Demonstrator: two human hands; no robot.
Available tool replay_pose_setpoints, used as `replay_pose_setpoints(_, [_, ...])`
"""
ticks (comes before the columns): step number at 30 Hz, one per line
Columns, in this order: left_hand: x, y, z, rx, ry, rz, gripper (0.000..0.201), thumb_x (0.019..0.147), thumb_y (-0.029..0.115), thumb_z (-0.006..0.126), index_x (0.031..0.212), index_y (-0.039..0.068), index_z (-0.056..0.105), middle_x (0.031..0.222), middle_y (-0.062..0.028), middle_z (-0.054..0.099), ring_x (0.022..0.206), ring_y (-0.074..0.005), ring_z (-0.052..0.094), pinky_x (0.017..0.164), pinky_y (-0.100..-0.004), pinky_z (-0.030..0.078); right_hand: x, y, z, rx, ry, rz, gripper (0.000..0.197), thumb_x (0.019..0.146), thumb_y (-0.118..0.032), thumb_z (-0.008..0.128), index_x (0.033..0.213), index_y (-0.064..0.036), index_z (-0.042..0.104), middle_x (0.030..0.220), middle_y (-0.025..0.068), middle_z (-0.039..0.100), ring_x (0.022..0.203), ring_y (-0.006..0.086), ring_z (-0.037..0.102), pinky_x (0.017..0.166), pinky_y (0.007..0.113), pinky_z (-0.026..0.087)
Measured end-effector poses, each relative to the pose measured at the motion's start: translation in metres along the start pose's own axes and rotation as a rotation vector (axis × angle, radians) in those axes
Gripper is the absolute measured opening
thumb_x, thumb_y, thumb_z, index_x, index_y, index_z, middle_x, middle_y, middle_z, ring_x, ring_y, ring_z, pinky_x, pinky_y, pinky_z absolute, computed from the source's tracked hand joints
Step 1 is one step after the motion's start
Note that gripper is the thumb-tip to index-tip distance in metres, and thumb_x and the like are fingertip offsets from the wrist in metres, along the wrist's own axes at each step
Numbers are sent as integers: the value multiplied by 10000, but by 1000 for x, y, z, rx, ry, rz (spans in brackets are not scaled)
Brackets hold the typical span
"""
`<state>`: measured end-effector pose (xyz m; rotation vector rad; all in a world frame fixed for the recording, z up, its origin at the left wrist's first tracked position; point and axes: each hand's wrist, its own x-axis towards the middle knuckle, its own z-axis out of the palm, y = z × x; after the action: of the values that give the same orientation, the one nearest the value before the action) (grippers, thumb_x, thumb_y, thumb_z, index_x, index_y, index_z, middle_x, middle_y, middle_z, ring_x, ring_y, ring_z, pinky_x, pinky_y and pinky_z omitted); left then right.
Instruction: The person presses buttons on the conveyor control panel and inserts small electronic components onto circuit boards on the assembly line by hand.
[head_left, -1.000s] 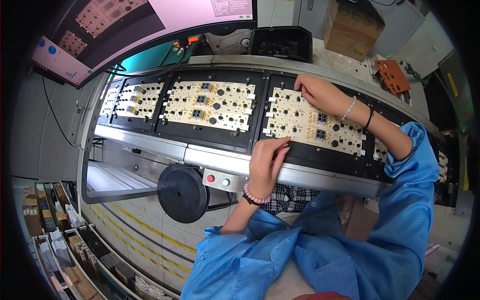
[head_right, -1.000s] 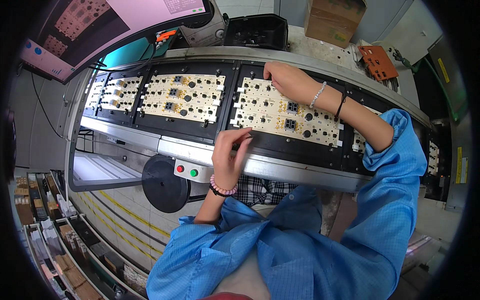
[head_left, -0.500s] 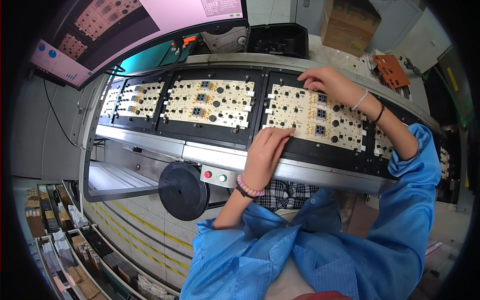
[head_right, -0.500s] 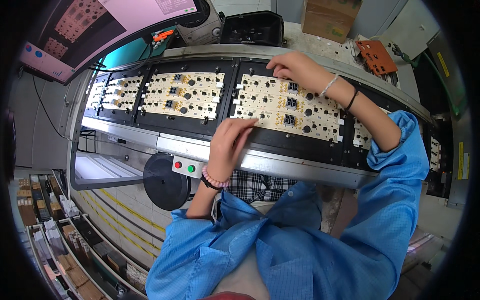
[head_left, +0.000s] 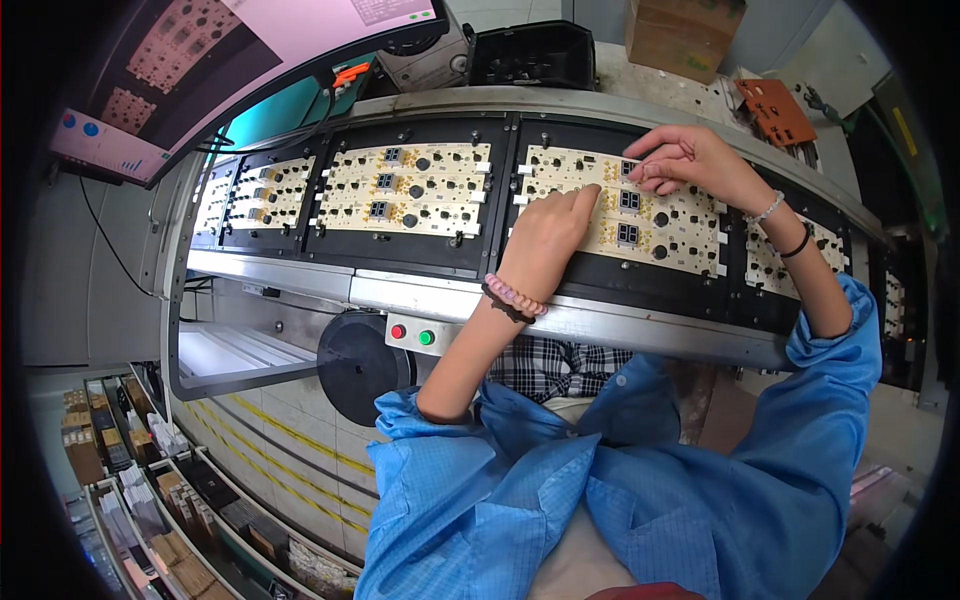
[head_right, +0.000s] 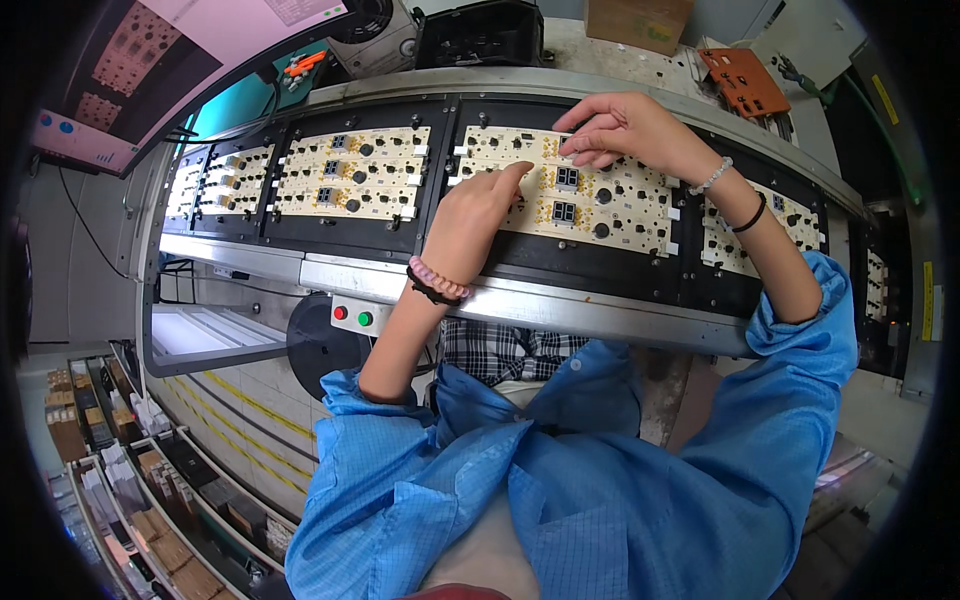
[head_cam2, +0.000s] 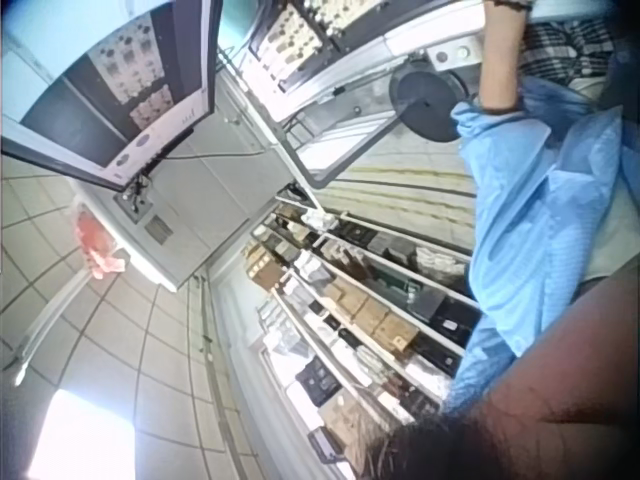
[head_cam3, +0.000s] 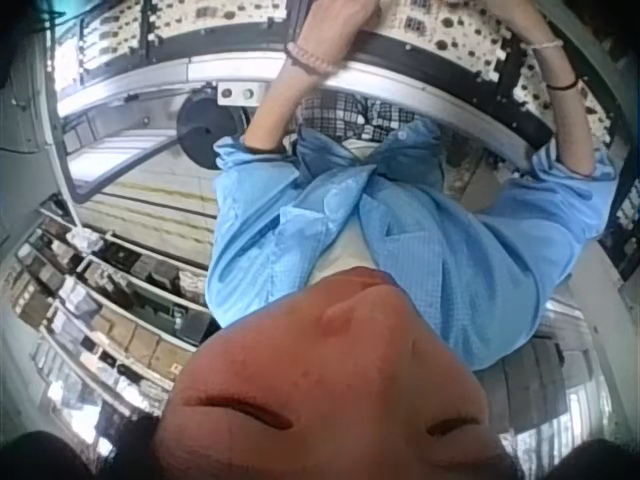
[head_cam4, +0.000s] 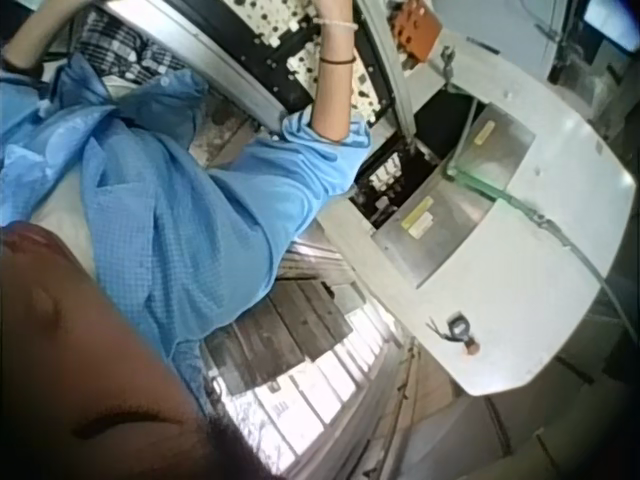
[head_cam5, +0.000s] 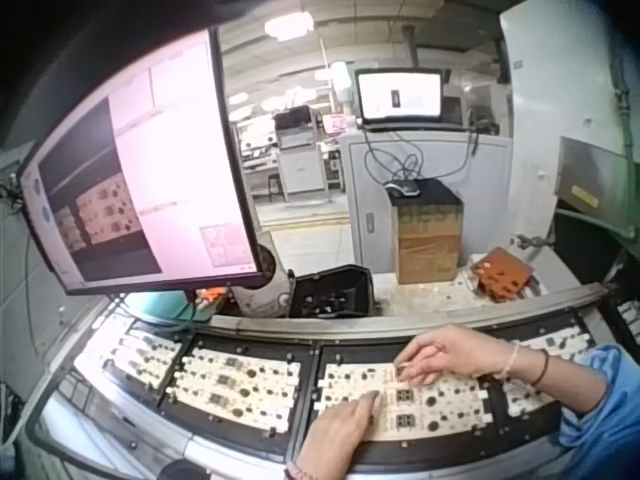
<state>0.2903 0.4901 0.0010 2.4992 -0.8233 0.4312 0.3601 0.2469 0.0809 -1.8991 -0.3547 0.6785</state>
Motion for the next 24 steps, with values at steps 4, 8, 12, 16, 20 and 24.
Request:
replay_pose_setpoints(4, [2, 3, -4, 27, -33, -11, 408, 846, 36, 575, 1253, 67, 559, 814, -96, 658, 784, -257, 660, 694, -353, 527, 1, 13, -3, -101, 13, -98, 205, 940, -96, 642, 1114, 9, 662, 985, 96, 721, 875, 99, 681, 747, 213, 542])
replay_pose_setpoints(8, [-8, 0, -13, -44, -2, -6, 391, 838, 37, 568, 1229, 56, 579, 791, -96, 648, 752, -254, 655, 684, -349, 529, 9, 18, 20, -234, 135, -214, 115, 903, -77, 668, 982, -5, 711, 891, 31, 704, 777, 64, 637, 710, 208, 514])
replay_pose_setpoints(12, [-28, 4, -20, -115, 182, -67, 364, 863, 27, 599, 1226, 45, 598, 947, -107, 673, 873, -264, 646, 777, -364, 508, 16, 21, 36, -481, 214, -265, 90, 887, -107, 671, 927, -29, 691, 853, 42, 669, 790, 144, 625, 729, 285, 495])
replay_pose_setpoints(16, [-50, 8, -20, -145, 292, -155, 301, 883, 41, 647, 1182, 58, 628, 1129, -95, 662, 1043, -275, 608, 920, -396, 439, 32, 31, 49, -809, 309, -463, 107, 859, -157, 682, 850, -76, 613, 821, 46, 594, 852, 231, 565, 799, 355, 417])
replay_pose_setpoints(20, [-63, 8, -13, -153, 303, -181, 288, 878, 38, 642, 1165, 62, 638, 1150, -74, 650, 1080, -264, 581, 964, -403, 400, 41, 32, 60, -856, 288, -412, 123, 858, -169, 685, 841, -100, 584, 819, 29, 572, 847, 212, 543, 808, 342, 378])
replay_pose_setpoints(24, [-64, 7, -16, -166, 302, -185, 284, 880, 35, 637, 1163, 57, 637, 1145, -71, 648, 1077, -260, 579, 961, -397, 399, 42, 28, 67, -968, 323, -457, 106, 830, -139, 678, 818, -104, 579, 810, 27, 562, 828, 212, 528, 785, 345, 367])
